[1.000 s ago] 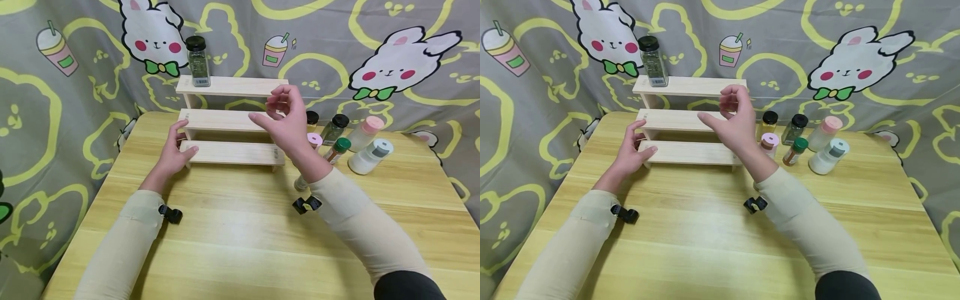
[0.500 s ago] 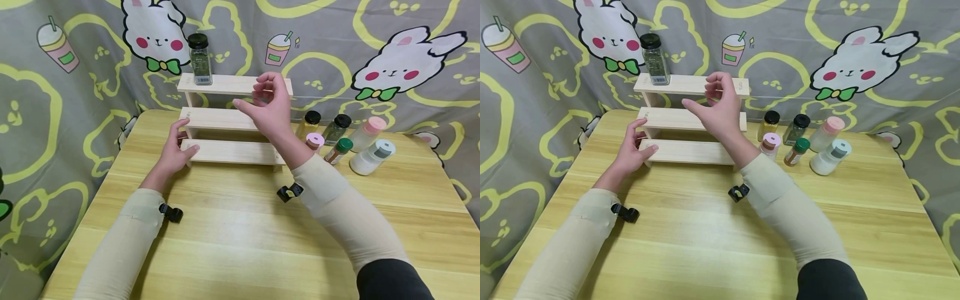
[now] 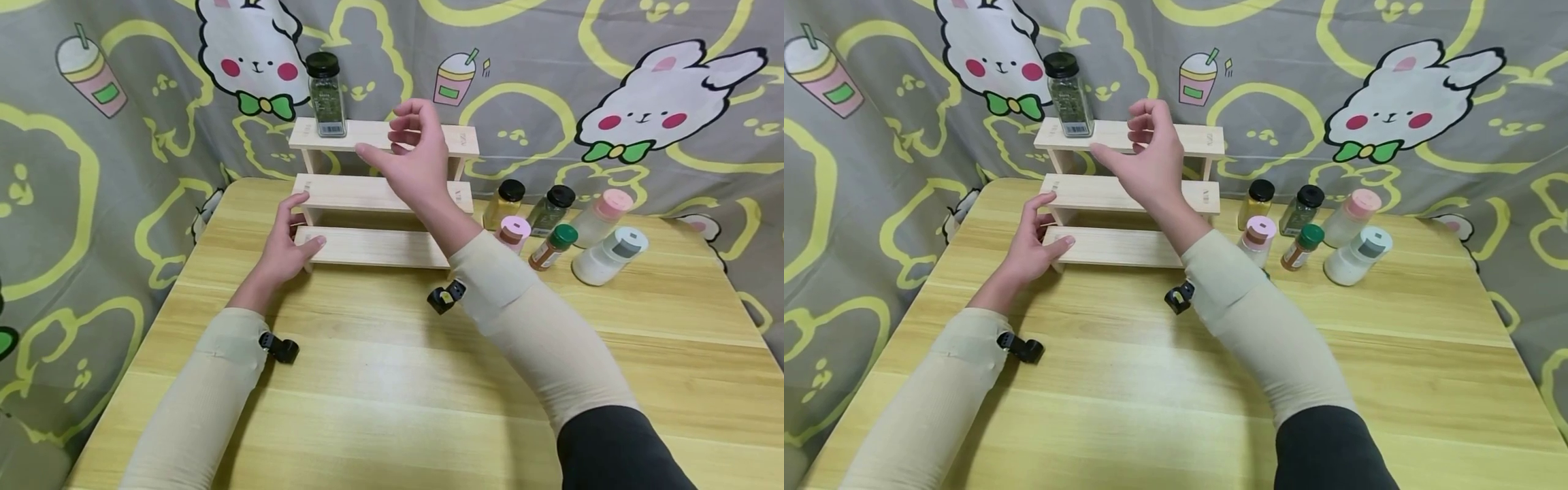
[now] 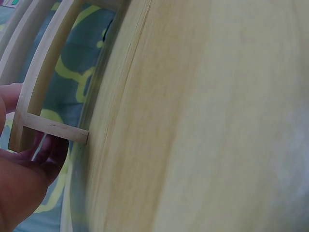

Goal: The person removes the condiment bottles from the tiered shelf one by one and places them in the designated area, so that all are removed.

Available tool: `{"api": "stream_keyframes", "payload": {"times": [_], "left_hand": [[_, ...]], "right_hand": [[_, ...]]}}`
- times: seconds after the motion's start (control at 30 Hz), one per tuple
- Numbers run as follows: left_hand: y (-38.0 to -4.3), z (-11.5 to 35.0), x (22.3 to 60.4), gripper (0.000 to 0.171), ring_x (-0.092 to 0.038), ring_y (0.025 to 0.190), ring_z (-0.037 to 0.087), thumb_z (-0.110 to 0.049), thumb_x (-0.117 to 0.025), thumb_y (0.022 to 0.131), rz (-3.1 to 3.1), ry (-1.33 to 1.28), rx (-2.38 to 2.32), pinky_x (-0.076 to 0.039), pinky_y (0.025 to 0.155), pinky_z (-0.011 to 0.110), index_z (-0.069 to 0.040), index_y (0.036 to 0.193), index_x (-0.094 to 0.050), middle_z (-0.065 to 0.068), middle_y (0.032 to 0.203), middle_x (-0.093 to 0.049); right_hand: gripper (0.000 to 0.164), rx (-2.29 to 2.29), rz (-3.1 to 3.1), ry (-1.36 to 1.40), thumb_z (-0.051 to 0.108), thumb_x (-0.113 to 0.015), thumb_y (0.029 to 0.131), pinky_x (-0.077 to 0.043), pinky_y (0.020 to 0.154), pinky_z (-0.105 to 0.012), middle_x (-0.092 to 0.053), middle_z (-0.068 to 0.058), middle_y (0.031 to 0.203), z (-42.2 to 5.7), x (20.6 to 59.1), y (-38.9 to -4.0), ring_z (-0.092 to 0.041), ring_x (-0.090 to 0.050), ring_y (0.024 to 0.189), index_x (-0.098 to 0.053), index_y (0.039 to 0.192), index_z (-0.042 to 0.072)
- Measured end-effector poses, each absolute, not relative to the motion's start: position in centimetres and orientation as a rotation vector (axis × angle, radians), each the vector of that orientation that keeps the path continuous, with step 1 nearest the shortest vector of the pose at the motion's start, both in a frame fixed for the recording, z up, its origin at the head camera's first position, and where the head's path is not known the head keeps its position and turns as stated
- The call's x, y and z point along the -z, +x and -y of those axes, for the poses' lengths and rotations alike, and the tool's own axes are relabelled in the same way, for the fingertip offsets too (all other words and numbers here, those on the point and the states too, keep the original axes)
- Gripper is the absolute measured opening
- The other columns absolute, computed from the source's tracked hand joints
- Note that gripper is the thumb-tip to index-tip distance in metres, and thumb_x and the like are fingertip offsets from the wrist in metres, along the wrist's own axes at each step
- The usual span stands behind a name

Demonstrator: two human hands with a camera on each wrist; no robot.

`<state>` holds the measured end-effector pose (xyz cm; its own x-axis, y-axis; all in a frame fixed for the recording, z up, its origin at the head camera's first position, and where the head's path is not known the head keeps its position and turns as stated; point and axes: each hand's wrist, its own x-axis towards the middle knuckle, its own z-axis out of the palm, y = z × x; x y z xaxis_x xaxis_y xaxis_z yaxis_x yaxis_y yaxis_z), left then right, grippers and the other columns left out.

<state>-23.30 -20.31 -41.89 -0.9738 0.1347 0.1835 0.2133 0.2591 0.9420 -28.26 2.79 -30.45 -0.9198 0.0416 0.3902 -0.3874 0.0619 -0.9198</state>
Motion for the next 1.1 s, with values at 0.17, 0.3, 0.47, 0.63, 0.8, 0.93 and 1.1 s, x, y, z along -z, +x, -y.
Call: {"api": "stream_keyframes", "payload": {"times": [0.17,0.3,0.47,0.63,0.8,0.93,1.1], "left_hand": [[-23.3,20.4,41.9,0.075,-0.042,0.123,0.043,0.01,-0.063,0.091,2.445,-0.326,1.841,-0.038,0.093,0.042,-0.011,0.152,-0.027,0.035,0.133,-0.038],[-23.2,20.3,41.6,0.075,-0.041,0.124,0.044,0.011,-0.063,0.091,2.45,-0.333,1.831,-0.035,0.097,0.047,-0.01,0.152,-0.026,0.036,0.132,-0.037],[-23.0,20.3,41.3,0.073,-0.041,0.122,0.044,0.01,-0.063,0.092,2.464,-0.335,1.809,-0.034,0.097,0.048,-0.009,0.152,-0.026,0.036,0.132,-0.037],[-23.6,20.5,42.2,0.075,-0.041,0.122,0.044,0.011,-0.063,0.091,2.46,-0.33,1.809,-0.035,0.094,0.045,-0.01,0.153,-0.026,0.036,0.132,-0.037],[-24.8,21.2,44.2,0.078,-0.043,0.123,0.039,0.008,-0.066,0.091,2.444,-0.323,1.814,-0.036,0.094,0.044,-0.019,0.154,-0.028,0.031,0.133,-0.04],[-25.2,21.3,44.8,0.08,-0.045,0.121,0.034,0.004,-0.068,0.091,2.436,-0.323,1.802,-0.037,0.093,0.043,-0.025,0.153,-0.029,0.026,0.13,-0.043],[-25.2,21.3,44.8,0.081,-0.045,0.122,0.034,0.004,-0.069,0.09,2.442,-0.315,1.801,-0.036,0.094,0.044,-0.026,0.154,-0.028,0.025,0.131,-0.043]], "right_hand": [[0.063,-1.909,2.046,0.342,0.011,-0.091,0.071,-0.047,0.09,-0.031,-0.053,-0.01,0.108,-1.8,30.3,-29.2,-0.021,-0.056,0.098,-0.05,0.118,0.009],[0.063,-1.915,2.056,0.336,0.01,-0.091,0.072,-0.046,0.091,-0.029,-0.053,-0.008,0.108,-1.2,30.0,-29.5,-0.02,-0.056,0.099,-0.05,0.119,0.009],[0.064,-1.911,2.082,0.322,0.012,-0.091,0.072,-0.045,0.09,-0.025,-0.053,-0.006,0.11,-0.6,29.8,-30.3,-0.017,-0.055,0.1,-0.05,0.121,0.01],[0.066,-1.883,2.117,0.319,0.016,-0.092,0.072,-0.044,0.091,-0.024,-0.053,-0.005,0.112,-0.1,29.6,-31.1,-0.017,-0.055,0.103,-0.05,0.123,0.012],[0.067,-1.865,2.147,0.312,0.017,-0.092,0.072,-0.044,0.089,-0.023,-0.054,-0.007,0.114,0.5,29.6,-31.9,-0.02,-0.056,0.105,-0.05,0.124,0.011],[0.065,-1.838,2.16,0.311,0.018,-0.092,0.073,-0.044,0.087,-0.022,-0.055,-0.007,0.114,1.1,29.6,-32.5,-0.02,-0.056,0.105,-0.051,0.123,0.011],[0.065,-1.848,2.16,0.277,0.016,-0.092,0.071,-0.043,0.086,-0.02,-0.056,-0.005,0.112,1.7,29.7,-33.3,-0.018,-0.055,0.104,-0.052,0.121,0.012]]}}
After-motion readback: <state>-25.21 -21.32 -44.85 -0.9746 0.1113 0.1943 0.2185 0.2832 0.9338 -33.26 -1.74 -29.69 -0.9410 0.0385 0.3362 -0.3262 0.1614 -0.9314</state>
